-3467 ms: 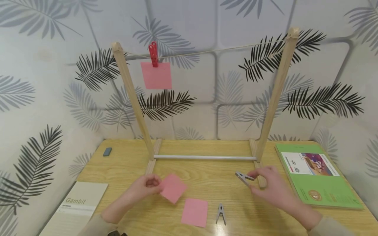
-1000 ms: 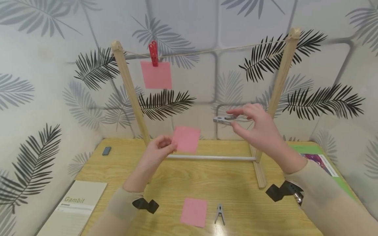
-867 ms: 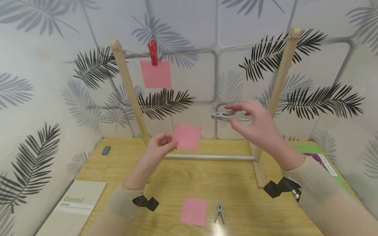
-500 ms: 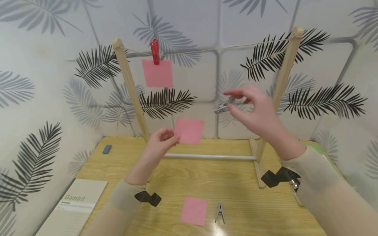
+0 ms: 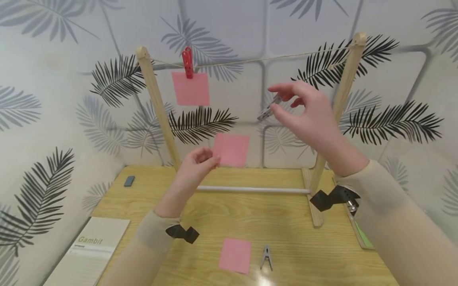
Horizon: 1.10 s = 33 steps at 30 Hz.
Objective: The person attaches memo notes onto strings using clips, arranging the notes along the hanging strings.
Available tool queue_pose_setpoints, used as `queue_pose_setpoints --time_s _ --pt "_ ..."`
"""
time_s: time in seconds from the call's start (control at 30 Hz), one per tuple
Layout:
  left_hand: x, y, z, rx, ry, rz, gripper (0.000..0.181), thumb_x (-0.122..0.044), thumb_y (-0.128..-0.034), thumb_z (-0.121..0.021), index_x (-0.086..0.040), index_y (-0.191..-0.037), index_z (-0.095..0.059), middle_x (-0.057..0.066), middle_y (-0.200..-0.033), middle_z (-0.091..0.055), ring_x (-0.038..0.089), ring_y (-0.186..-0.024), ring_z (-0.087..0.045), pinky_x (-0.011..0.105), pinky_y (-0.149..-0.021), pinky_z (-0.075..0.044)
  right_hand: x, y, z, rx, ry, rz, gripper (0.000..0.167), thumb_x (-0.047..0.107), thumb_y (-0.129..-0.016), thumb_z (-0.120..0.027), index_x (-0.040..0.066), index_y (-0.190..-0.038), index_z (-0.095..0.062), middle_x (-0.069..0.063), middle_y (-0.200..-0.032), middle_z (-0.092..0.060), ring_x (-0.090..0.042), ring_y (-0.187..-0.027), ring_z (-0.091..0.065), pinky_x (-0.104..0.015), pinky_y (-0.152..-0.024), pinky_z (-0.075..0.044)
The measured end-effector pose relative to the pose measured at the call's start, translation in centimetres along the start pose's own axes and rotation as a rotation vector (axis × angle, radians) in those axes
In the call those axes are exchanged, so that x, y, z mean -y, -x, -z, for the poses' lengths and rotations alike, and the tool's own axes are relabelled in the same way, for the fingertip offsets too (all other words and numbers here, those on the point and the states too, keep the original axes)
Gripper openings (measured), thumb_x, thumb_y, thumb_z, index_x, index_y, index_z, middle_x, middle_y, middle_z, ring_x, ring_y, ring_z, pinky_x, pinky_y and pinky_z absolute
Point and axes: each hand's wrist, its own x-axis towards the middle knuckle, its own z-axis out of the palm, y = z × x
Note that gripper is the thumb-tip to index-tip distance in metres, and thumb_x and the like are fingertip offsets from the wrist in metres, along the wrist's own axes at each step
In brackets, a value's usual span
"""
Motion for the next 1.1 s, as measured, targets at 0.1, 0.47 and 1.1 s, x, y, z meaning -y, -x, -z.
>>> queue_pose_setpoints --time_s 0.1,0.47,1.1 --pt "-0.4 -0.2 -0.3 0.007 0.011 -0.007 0.015 -0.007 -0.0952 -0.065 -0.001 -0.108 -0.061 -0.001 -0.092 -0.064 0.010 -0.085 -0.063 0.028 -0.087 -0.053 0.4 -0.6 -0.1 -0.009 -0.013 0.000 0.033 0.007 -0.092 -0.067 0.005 -0.125 -0.066 0.019 -0.107 -0.062 -0.004 -0.100 -0.054 -0.012 -0.082 -0.043" --pt "-1.3 -1.1 -1.0 0.017 0.049 -0.022 0.017 -0.010 -0.0961 -0.065 -0.002 -0.111 -0.062 -0.001 -0.094 -0.063 0.011 -0.087 -0.063 0.024 -0.086 -0.052 1.2 -2.9 0.1 -0.035 -0.008 0.043 0.035 0.007 -0.090 -0.069 0.007 -0.124 -0.064 0.019 -0.099 -0.062 -0.005 -0.093 -0.057 -0.011 -0.079 -0.044" --pt "-3.5 -2.7 -1.8 0.004 0.074 -0.103 0.013 -0.009 -0.0957 -0.065 -0.004 -0.107 -0.064 -0.003 -0.087 -0.064 0.011 -0.083 -0.063 0.024 -0.081 -0.052 2.8 -6.5 0.5 -0.037 0.171 0.073 0.036 0.017 -0.096 -0.065 0.011 -0.131 -0.059 -0.010 -0.119 -0.067 0.003 -0.097 -0.054 -0.011 -0.086 -0.043"
